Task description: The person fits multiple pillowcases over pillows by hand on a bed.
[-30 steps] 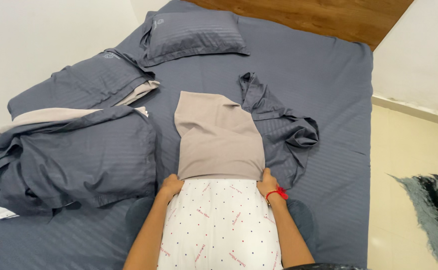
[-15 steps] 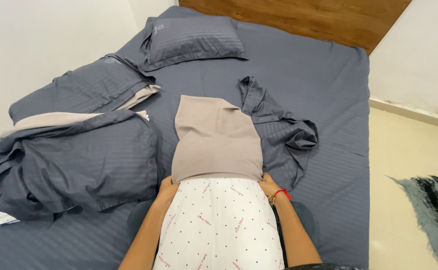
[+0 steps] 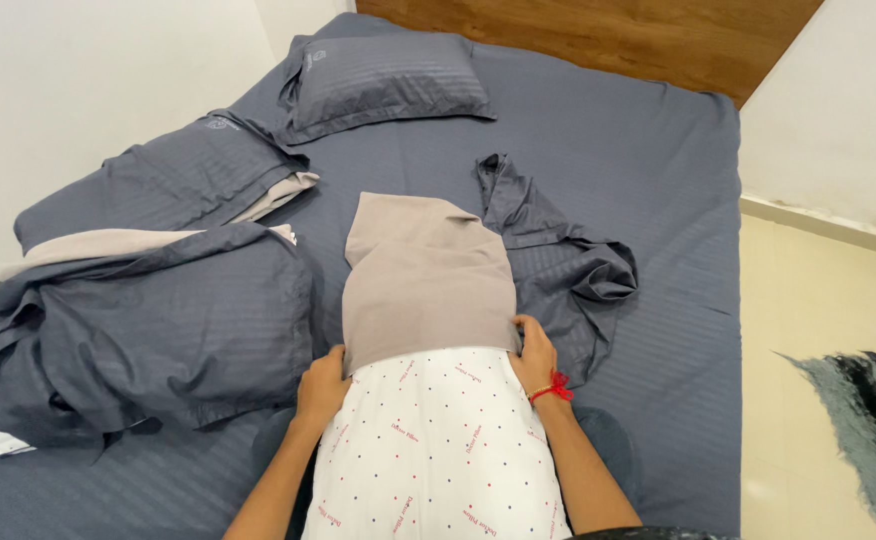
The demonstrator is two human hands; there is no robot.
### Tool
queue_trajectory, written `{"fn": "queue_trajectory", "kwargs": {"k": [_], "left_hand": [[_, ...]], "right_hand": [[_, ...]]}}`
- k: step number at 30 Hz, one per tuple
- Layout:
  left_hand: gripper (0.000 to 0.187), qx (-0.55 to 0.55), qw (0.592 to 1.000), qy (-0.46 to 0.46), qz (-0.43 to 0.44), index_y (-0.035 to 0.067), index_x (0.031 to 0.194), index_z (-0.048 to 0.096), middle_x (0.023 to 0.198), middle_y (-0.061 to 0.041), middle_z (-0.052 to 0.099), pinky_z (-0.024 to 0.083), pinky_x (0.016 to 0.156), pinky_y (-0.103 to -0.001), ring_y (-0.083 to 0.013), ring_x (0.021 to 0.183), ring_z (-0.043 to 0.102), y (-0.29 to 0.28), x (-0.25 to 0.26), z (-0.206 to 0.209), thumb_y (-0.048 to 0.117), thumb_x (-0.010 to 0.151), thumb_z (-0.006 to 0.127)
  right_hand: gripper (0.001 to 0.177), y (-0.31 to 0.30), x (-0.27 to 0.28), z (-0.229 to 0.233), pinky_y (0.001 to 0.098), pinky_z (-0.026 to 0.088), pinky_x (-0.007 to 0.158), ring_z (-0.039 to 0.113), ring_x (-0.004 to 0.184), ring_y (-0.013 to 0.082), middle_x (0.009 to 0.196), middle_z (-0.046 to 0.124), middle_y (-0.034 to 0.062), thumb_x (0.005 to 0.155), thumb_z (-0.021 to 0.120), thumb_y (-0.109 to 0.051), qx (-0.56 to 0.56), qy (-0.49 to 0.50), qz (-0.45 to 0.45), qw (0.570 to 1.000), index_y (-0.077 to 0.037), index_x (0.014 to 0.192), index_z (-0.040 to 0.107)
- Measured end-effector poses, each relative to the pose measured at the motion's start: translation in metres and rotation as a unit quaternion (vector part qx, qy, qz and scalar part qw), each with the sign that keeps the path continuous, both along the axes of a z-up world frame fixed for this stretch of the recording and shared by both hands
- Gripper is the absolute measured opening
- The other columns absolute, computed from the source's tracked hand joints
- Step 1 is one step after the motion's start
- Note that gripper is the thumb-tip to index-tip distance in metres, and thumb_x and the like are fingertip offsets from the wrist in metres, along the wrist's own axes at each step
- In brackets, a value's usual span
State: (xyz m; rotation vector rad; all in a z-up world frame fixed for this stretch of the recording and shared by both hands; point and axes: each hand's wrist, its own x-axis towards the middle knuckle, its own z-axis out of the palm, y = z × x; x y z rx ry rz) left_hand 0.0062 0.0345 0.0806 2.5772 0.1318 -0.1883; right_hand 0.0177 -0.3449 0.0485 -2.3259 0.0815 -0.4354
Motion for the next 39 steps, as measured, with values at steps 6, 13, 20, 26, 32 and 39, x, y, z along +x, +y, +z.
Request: {"fn": "queue_trajectory", "kwargs": {"k": [6, 13, 20, 26, 32, 39], "left_hand": [[0.049, -0.153, 0.963, -0.218, 0.046, 0.005, 0.127, 0.064, 0.113, -0.018, 0.072, 0.056, 0.083, -0.045, -0.0385, 0.094, 0.07, 0.002, -0.019, 0.048, 0.001, 0.077, 0.065], [0.03, 0.136, 0.988, 0.054, -0.054, 0.011, 0.12, 0.066, 0.114, -0.018, 0.071, 0.053, 0.089, -0.049, -0.0387, 0.105, 0.068, 0.002, 0.024, -0.024, 0.007, 0.09, 0.064], [0.03, 0.029, 0.934, -0.341, -0.1, 0.007, 0.102, 0.068, 0.102, -0.008, 0.072, 0.056, 0.075, -0.042, -0.0311, 0.091, 0.071, -0.005, -0.009, 0.02, 0.002, 0.072, 0.069], [0.024, -0.109, 0.972, -0.175, -0.114, 0.008, 0.09, 0.071, 0.089, -0.006, 0.073, 0.056, 0.07, -0.036, -0.0265, 0.08, 0.071, 0.004, -0.017, 0.047, 0.004, 0.067, 0.07], [0.016, -0.145, 0.974, -0.126, -0.121, 0.006, 0.081, 0.067, 0.082, -0.007, 0.071, 0.054, 0.067, -0.036, -0.0262, 0.072, 0.069, -0.003, -0.003, 0.041, 0.002, 0.066, 0.066], [0.021, -0.071, 0.97, -0.186, -0.139, 0.008, 0.089, 0.064, 0.087, -0.008, 0.065, 0.052, 0.073, -0.04, -0.0292, 0.086, 0.065, -0.007, -0.001, 0.012, 0.003, 0.069, 0.066]], "right_hand": [[0.037, 0.02, -0.009, 0.047, 0.0351, 0.058, 0.072, 0.07, 0.096, 0.0264, 0.125, 0.067, 0.0074, 0.076, 0.06, 0.013, 0.127, -0.126, 0.026, 0.984, -0.006, 0.107, 0.06], [0.038, 0.016, 0.011, 0.029, 0.0394, 0.052, 0.082, 0.063, 0.101, 0.0339, 0.109, 0.064, 0.0113, 0.066, 0.073, 0.007, -0.049, 0.048, 0.041, 0.997, -0.01, 0.1, 0.067], [0.025, 0.028, -0.003, 0.063, 0.0327, 0.054, 0.072, 0.065, 0.087, 0.0241, 0.087, 0.068, 0.0044, 0.067, 0.067, 0.004, -0.047, -0.112, 0.137, 0.983, -0.01, 0.087, 0.067], [0.026, 0.023, -0.002, 0.075, 0.0306, 0.051, 0.063, 0.062, 0.07, 0.0188, 0.08, 0.065, 0.0052, 0.064, 0.068, 0.004, 0.061, 0.032, 0.229, 0.971, -0.004, 0.088, 0.067], [0.014, 0.001, 0.002, 0.049, 0.0352, 0.043, 0.059, 0.052, 0.066, 0.0249, 0.075, 0.061, 0.0107, 0.065, 0.067, 0.003, 0.119, 0.137, 0.269, 0.946, 0.0, 0.078, 0.063], [0.033, -0.005, 0.009, 0.023, 0.0394, 0.05, 0.076, 0.064, 0.086, 0.0305, 0.093, 0.065, 0.0133, 0.067, 0.078, -0.01, -0.061, 0.158, 0.14, 0.976, -0.005, 0.095, 0.06]]}}
